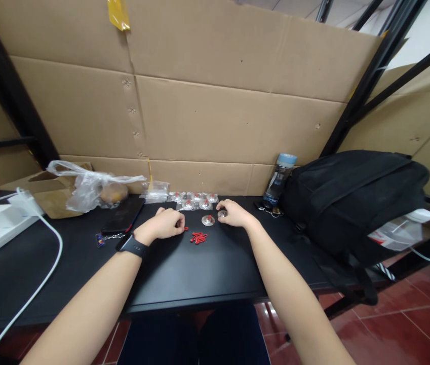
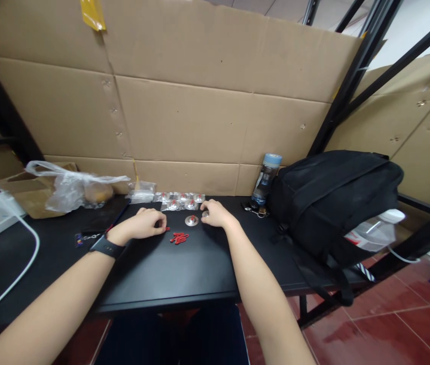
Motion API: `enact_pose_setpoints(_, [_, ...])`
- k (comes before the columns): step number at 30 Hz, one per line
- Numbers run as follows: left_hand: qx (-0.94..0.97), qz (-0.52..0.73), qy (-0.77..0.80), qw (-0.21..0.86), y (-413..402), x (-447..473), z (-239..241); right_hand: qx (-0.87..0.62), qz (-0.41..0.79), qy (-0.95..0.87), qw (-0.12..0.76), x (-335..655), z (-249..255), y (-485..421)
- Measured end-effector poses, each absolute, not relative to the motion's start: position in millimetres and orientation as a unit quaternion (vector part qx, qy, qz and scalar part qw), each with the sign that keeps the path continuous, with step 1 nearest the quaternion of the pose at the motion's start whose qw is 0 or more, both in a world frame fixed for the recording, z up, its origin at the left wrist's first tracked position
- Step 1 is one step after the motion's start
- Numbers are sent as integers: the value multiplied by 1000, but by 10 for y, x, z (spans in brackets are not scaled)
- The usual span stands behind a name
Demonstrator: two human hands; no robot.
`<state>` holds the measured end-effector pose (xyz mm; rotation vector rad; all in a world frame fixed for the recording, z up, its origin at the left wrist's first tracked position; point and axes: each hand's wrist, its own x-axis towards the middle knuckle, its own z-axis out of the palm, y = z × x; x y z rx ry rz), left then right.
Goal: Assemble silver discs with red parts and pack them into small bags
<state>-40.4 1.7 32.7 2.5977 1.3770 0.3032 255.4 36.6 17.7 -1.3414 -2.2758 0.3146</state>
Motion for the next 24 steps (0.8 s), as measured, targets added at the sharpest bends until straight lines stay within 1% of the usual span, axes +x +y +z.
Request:
enact_pose_setpoints(6, [858,181,476,72,33,-334,313,-527,149,-815,192,2711,179,390])
enact_pose_setpoints(14, [815,295,493,77,50,-215,239,-521,144,-815,208,2695,133,425])
enact_pose_setpoints(19, [794,336,503,64,24,-177,244,-504,155,-822,216,2702,154,411])
enact_pose_setpoints(24, [792,349,498,56,18,-161,237,-508,152,-820,217,2707,145,421])
